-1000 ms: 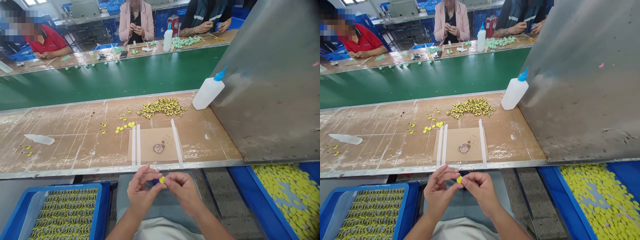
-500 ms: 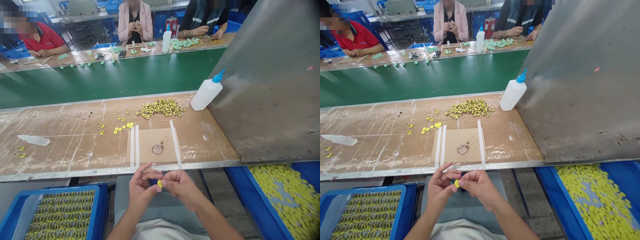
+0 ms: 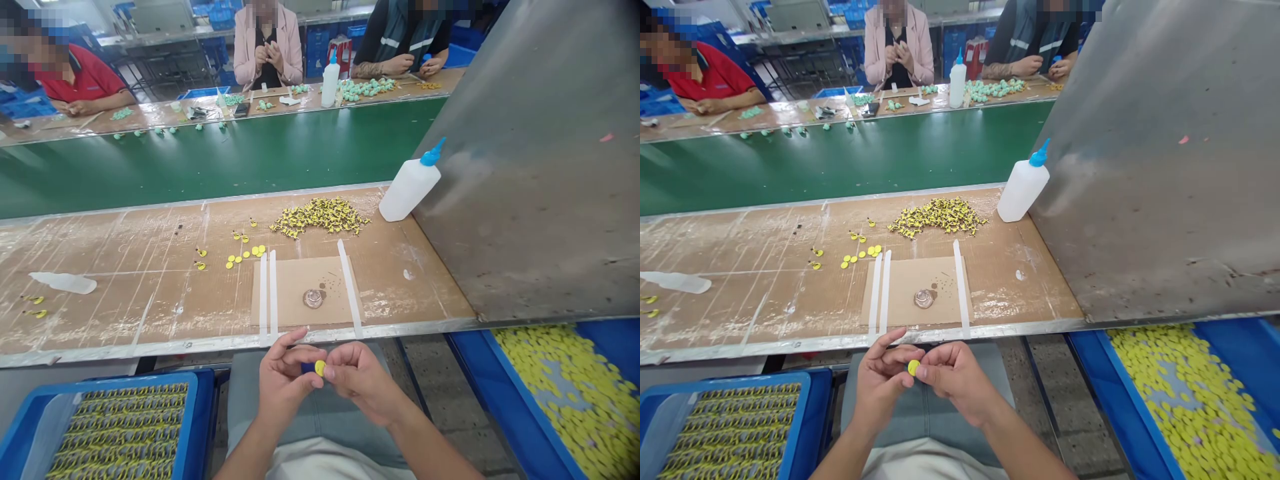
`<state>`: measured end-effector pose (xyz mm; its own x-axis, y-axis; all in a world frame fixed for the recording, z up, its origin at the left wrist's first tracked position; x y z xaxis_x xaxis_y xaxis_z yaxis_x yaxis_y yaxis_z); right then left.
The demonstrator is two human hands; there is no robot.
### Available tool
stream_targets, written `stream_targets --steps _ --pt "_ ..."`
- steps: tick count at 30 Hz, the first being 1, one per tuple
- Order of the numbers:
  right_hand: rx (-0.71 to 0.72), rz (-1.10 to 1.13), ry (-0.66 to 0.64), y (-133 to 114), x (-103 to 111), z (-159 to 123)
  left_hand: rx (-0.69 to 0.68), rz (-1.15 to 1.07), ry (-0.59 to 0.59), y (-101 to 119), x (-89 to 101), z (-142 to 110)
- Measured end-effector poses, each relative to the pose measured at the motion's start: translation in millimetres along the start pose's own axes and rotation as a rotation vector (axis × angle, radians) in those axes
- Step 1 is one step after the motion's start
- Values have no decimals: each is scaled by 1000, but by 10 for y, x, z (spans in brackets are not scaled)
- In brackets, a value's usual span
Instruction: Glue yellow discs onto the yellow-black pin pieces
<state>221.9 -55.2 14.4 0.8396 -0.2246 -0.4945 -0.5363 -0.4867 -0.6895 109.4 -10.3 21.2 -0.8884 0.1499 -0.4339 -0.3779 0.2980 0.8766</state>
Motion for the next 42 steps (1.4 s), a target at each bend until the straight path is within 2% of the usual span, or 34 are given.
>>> stream_targets --steps 5,15,19,21,23,24,26,27,29,31,34,42 --pt "-13 34 -29 -21 -34 5 36 -35 25 -53 -5 -12" --pt "-77 95 -138 70 -44 24 -64 -53 -17 -9 -62 -33" --pt "-38 44 -141 95 -72 35 -60 -65 39 14 -38 -26" --pt "3 -52 -95 26 -1 57 -54 -84 79 43 -4 -2" --pt "132 -242 30 -225 211 120 -57 -115 121 87 51 35" --pt "240 -376 142 -441 378 162 -59 -131 142 109 86 55" --pt "526 -700 528 -1031 802 194 -58 -159 178 141 165 93" --pt "608 -878 751 -1309 1006 198 -54 -170 191 150 204 108" --pt "628 -967 905 -1692 1318 360 -47 -177 216 157 278 128" --pt "617 -1051 946 -1962 1504 568 -45 -168 247 158 345 135" --pt "605 -1163 961 -2173 1569 818 -37 -145 295 153 427 133" --pt "588 -1294 943 -2254 1412 1165 -12 -120 377 176 585 149"
Point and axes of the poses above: each hand's wrist, its own z-axis towards the middle knuckle, its own x-axis out of the back of the hand, y = z × x, the point moved 8 cm from there along z, towards the middle knuckle, and after that the axes turned 6 degrees about y, right-handed, at the moved point
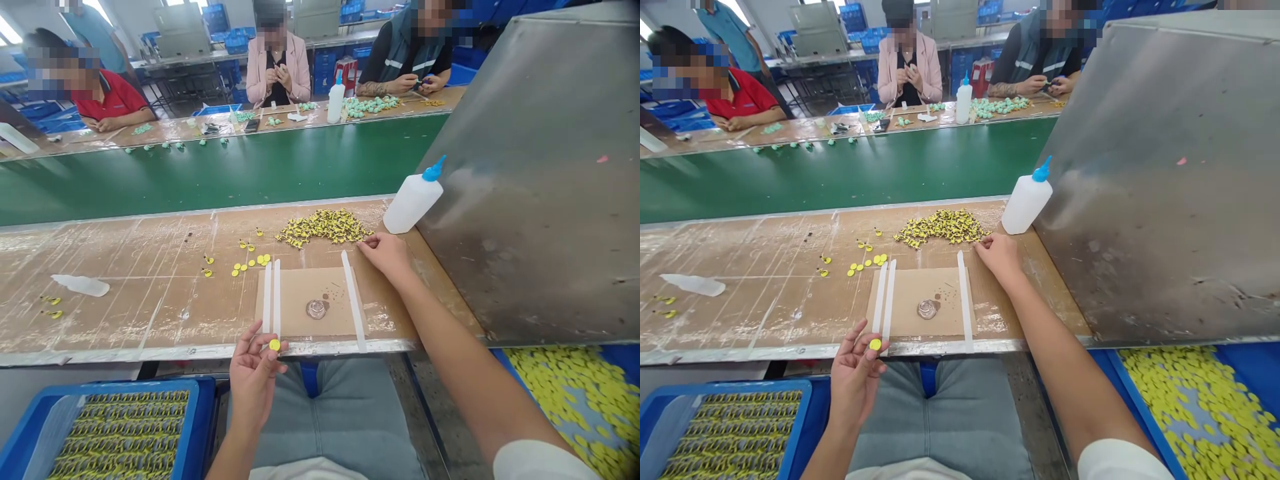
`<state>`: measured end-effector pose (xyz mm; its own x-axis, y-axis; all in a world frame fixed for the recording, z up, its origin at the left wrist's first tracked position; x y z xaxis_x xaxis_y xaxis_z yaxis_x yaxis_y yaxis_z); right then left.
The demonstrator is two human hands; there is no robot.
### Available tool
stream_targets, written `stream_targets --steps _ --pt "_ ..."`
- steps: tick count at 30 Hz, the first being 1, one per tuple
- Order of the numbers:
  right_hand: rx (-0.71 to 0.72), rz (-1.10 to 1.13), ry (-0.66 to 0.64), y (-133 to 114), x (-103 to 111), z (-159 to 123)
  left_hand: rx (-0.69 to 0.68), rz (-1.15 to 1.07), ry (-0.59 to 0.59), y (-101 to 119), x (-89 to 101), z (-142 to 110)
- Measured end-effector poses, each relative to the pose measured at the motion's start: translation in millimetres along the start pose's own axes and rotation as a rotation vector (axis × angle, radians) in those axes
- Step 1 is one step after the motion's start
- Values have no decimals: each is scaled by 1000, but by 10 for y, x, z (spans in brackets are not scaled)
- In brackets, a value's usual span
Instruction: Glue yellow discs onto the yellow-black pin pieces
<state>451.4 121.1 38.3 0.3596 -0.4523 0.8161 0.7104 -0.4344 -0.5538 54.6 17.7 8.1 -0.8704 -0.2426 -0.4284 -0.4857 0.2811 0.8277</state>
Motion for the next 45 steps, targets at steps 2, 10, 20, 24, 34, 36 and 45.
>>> stream_targets --steps 2,10,20,24,34,36,45 --pt "10 -1 -7 -9 -22 30 -1 8 -5 11 -2 20" --pt "121 65 -67 -54 -22 -24 -37 -23 -24 7 -37 106" --pt "238 214 -156 -163 21 -194 -25 -67 51 -25 0 202" --pt "175 353 -181 -116 58 -274 -6 -98 75 -19 -37 232" --pt "-185 800 -172 107 -122 -387 18 -165 56 -30 -149 313" --pt "-211 844 -182 85 -145 -433 21 -185 56 -22 -183 325" --pt "-76 813 -137 -118 -108 -819 -4 -203 -2 -63 -317 439"
Point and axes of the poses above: each hand's wrist, its own z-axis towards the middle knuckle, its own x-axis out of the back of the hand, y = z × x, the point moved 8 cm from there along z, towards the middle knuckle, and after that the axes turned 6 degrees about y, right-handed, at the moved point
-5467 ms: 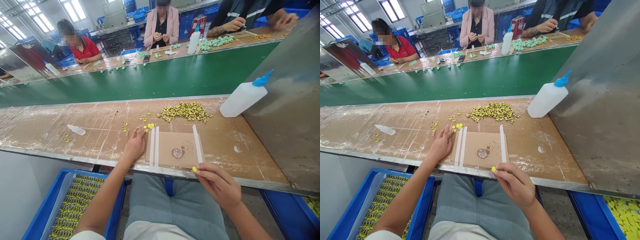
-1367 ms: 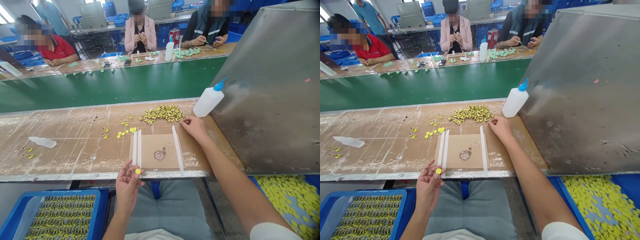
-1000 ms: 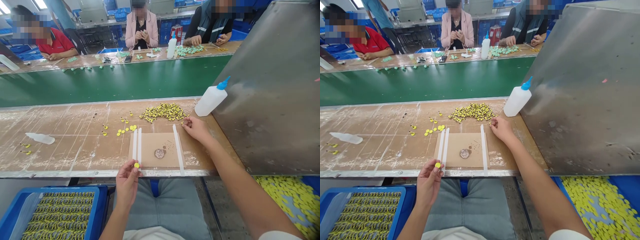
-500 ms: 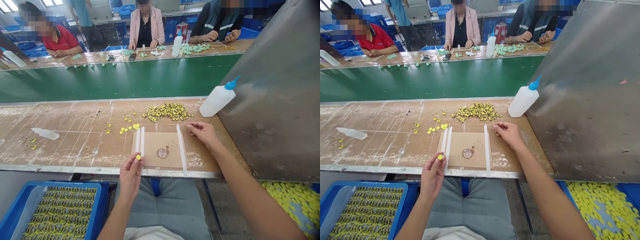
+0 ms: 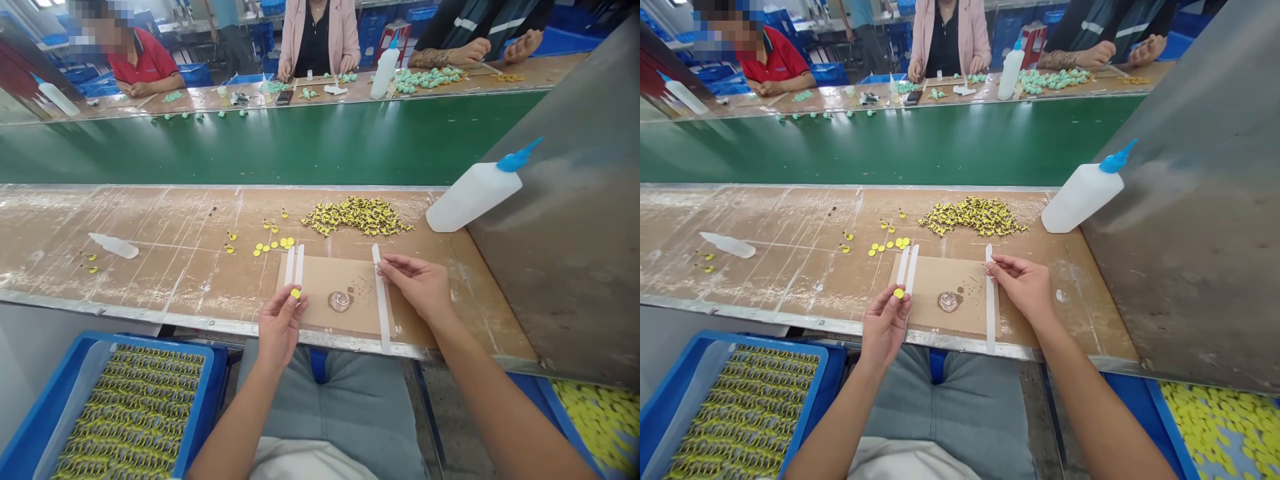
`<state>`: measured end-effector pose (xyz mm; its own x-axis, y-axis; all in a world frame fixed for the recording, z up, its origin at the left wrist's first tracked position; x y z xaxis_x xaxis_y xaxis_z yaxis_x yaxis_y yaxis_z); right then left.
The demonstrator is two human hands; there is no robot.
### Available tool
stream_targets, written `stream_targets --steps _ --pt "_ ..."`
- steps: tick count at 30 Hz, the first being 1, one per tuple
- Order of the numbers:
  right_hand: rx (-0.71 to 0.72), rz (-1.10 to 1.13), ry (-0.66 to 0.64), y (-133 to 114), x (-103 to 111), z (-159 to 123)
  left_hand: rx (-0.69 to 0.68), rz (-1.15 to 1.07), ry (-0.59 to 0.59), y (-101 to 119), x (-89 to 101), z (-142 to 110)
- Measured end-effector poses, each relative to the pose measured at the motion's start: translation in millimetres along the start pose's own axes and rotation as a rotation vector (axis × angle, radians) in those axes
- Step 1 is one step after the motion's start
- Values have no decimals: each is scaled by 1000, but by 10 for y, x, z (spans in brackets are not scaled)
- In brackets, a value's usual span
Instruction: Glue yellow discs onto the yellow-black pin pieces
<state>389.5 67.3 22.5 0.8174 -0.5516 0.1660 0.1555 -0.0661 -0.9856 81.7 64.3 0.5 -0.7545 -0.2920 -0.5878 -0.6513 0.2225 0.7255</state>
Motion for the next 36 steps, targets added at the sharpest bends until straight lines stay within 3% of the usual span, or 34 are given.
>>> stream_targets --steps 6,10,16,23,28,36 --pt "457 -361 -35 -287 -125 -291 -13 37 -46 -16 6 24" --pt "609 -453 -78 -356 -188 -357 -31 26 -43 -1 -4 23" --pt "545 -505 -80 -320 -218 -309 -66 22 -37 18 -30 13" --pt "289 -71 148 -353 -163 -534 -70 48 -55 23 -36 4" --pt "443 -56 98 -492 -362 -772 -88 43 -66 22 -35 -2" --pt "621 -148 31 -554 -484 -847 -81 35 -80 17 -63 -12"
Point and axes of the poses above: each hand's wrist, its own z-axis towards the middle knuckle, its own x-axis out of the back of the hand, y = z × x, the point moved 8 cm from there along z, towards the middle knuckle, and after that the axes turned 6 degrees about y, right-handed, at the moved point
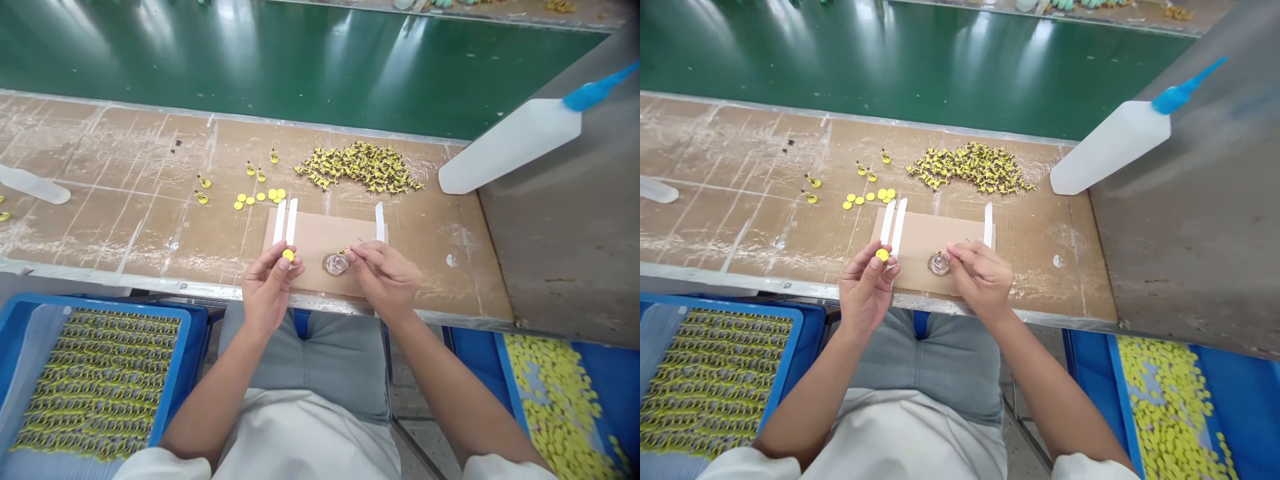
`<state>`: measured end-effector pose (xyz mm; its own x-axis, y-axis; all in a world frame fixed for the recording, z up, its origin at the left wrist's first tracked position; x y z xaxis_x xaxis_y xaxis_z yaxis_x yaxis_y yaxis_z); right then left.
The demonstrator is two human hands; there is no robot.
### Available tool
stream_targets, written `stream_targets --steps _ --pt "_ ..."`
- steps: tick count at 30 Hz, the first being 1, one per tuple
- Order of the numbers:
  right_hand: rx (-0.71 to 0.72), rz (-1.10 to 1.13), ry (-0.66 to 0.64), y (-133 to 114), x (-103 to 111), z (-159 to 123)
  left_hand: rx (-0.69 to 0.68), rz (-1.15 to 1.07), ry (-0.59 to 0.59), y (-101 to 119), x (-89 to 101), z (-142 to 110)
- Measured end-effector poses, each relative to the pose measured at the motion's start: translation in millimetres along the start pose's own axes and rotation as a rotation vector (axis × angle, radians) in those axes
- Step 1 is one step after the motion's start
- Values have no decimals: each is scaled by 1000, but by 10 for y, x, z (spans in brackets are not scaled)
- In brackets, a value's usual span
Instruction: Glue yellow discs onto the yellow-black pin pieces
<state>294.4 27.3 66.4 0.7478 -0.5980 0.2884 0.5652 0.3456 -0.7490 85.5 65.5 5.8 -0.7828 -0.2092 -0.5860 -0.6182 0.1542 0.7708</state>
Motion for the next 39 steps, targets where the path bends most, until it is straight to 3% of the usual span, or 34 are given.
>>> stream_targets --steps 14,20,30,39 --pt "40 31 -28 -55 -49 -7 -22 -4 -36 11 -28 -6" --pt "-73 12 68 50 60 -5 -15 7 -20 12 -22 -7" --pt "217 8 -16 -128 20 56 -15 -10 -43 7 -21 -4" --pt "246 87 -67 -166 -25 70 -19 -3 -56 12 -26 -10"
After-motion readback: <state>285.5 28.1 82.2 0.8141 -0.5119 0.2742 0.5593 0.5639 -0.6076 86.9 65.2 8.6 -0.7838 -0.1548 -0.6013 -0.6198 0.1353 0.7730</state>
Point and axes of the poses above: each hand's wrist, its own z-axis towards the middle knuckle, its own x-axis out of the back of the hand, y = z × x, the point moved 8 cm from there along z, towards the middle knuckle, and after that the axes turned 6 degrees about y, right-handed, at the moved point
